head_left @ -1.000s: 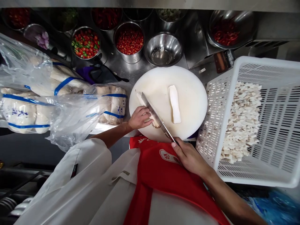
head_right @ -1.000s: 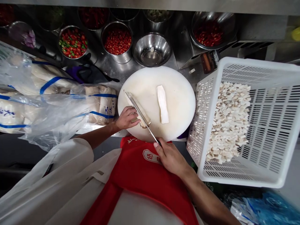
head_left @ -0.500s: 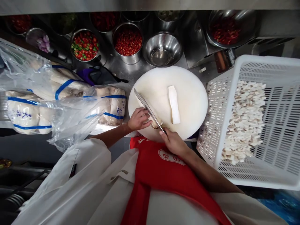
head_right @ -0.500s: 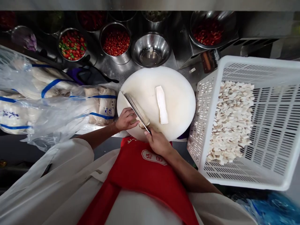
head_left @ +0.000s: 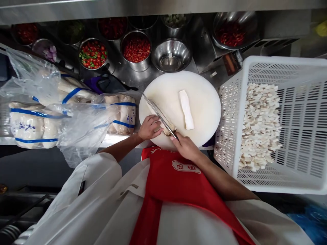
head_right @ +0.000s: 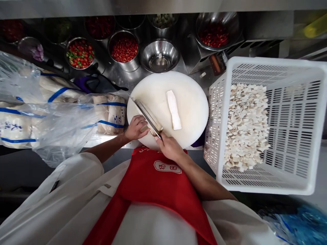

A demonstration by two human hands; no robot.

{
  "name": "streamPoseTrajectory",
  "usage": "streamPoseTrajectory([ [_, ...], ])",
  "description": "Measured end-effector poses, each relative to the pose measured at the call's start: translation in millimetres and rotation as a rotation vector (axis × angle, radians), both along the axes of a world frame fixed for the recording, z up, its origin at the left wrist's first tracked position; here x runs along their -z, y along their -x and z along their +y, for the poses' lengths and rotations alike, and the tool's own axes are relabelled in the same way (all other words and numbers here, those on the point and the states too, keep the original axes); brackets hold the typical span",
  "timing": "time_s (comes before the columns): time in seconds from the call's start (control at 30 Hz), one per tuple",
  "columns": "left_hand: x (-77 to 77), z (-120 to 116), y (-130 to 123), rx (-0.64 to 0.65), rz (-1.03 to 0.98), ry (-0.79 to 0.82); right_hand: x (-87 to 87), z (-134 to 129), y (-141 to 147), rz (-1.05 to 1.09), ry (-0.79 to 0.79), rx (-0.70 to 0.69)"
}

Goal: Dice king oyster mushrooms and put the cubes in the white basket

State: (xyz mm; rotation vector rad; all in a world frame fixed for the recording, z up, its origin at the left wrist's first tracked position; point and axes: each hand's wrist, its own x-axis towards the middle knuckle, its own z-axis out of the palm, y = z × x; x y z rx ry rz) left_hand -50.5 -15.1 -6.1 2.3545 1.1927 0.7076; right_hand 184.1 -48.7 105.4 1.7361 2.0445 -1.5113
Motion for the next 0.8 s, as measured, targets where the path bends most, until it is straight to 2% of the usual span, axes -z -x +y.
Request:
streamPoseTrajectory([
  [0.1,-4.4,3,2,0.037,0.034,-0.024,-11.8,1,-10,0.118,0.074,0.103],
  [0.2,-8.9,8,4,0.075,0.128,-0.049,-28.6,-9,-26,0.235,0.148,0.227],
  [0.37,-26.2,34,1,0.170,0.336,-0.087,-46.7,-43,-57,0.365,0.084,0.423],
  [0.5,-45.4,69,-14,0.441,0.503,-0.017,-43.3,-73,-75,0.399,0.044,0.581],
  [0.57,-51.7,85,-24,0.530,0.564,0.028,-38.1,-86,-81,0.401,0.053,0.666],
  [0.73,-61.3,116,-47,0.551,0.597,0.003,-26.1,-115,-89,0.365,0.084,0.895],
  [0.8,-68.2,128,-56,0.586,0.603,0.038,-22.1,-123,-91,0.365,0.082,0.955],
])
